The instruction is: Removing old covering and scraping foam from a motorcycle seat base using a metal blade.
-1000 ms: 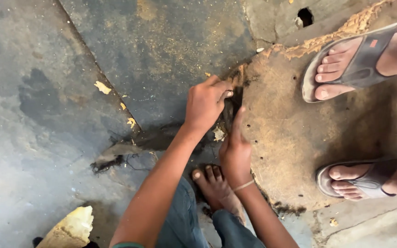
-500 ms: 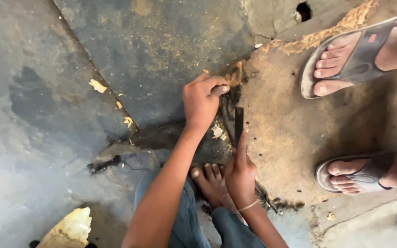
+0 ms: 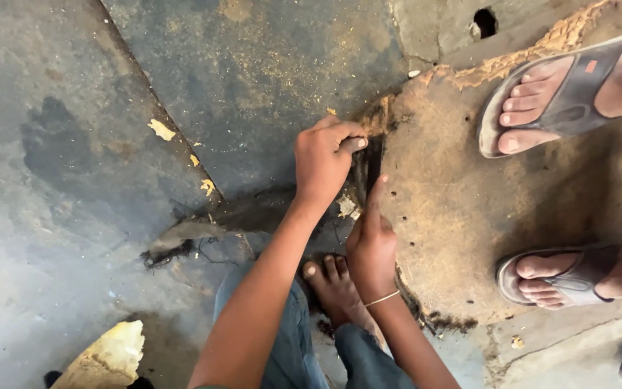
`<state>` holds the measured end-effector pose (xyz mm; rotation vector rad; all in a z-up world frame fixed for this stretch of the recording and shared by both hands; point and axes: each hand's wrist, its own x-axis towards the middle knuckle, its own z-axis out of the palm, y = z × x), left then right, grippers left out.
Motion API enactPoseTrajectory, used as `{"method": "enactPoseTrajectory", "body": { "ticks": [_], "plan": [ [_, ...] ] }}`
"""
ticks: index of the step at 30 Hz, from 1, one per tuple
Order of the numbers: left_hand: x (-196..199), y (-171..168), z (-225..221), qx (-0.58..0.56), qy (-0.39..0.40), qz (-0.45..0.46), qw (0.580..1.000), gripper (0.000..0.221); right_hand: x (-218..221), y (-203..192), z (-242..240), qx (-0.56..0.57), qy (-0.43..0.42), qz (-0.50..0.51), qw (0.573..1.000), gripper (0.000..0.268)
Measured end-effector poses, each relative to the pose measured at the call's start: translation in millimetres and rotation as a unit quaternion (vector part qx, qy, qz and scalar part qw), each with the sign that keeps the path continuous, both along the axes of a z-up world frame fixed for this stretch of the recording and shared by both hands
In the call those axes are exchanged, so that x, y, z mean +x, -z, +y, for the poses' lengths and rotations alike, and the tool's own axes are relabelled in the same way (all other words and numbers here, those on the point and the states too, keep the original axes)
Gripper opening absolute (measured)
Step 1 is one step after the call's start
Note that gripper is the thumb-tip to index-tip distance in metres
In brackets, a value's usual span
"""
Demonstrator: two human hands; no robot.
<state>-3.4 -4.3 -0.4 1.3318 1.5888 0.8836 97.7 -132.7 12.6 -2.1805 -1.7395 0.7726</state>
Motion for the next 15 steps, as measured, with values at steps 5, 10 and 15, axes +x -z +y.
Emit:
{"method": "enactPoseTrajectory", "body": {
  "ticks": [5,10,15],
  "plan": [
    [1,1,4,-0.019,-0.020,0.005,1.000,0.016,2,0,15,0.014,-0.023,0.003,1.000,0.089],
    [4,2,1,-0.018,-0.050,-0.014,0.998,0.016,2,5,12,-0.014,-0.020,0.021,0.999,0.089],
    [13,8,1,-0.071,-0.076,-0.029,0.994,0.015,8,10,-2,-0.021,-0.009,-0.007,1.000,0.091]
  ]
}}
